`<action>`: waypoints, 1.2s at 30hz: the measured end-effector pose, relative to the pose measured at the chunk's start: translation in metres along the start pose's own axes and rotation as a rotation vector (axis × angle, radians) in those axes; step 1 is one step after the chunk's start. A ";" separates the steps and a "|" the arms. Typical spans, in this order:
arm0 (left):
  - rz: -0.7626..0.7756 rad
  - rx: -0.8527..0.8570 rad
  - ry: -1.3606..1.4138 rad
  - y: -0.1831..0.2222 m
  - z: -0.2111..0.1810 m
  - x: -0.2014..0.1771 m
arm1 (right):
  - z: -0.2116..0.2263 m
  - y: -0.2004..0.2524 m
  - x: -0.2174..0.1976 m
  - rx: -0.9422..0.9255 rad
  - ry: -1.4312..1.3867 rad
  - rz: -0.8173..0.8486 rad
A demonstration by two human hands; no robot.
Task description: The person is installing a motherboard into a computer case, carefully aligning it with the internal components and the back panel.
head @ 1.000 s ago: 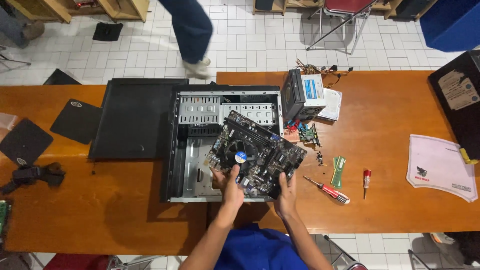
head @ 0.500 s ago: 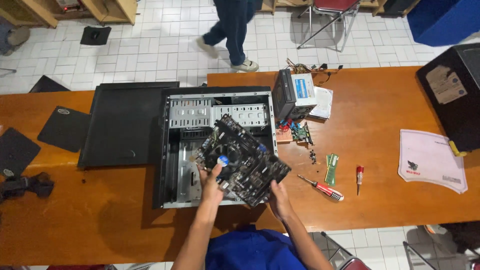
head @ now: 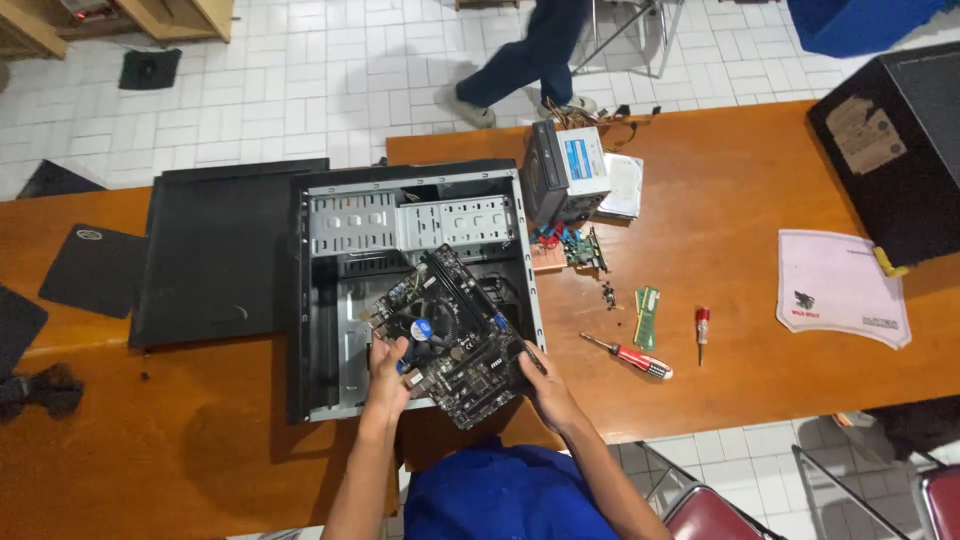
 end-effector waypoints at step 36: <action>-0.007 -0.047 -0.005 -0.104 0.142 -0.170 | 0.026 0.019 0.025 0.058 0.095 0.057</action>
Point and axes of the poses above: each hand's wrist, its own y-axis away from the middle knuckle, its own x-axis out of the palm, z = x × y, the point moved 7 cm from there along -y, towards the middle knuckle, and after that the axes turned 5 degrees about -x, right-handed, at the moved point
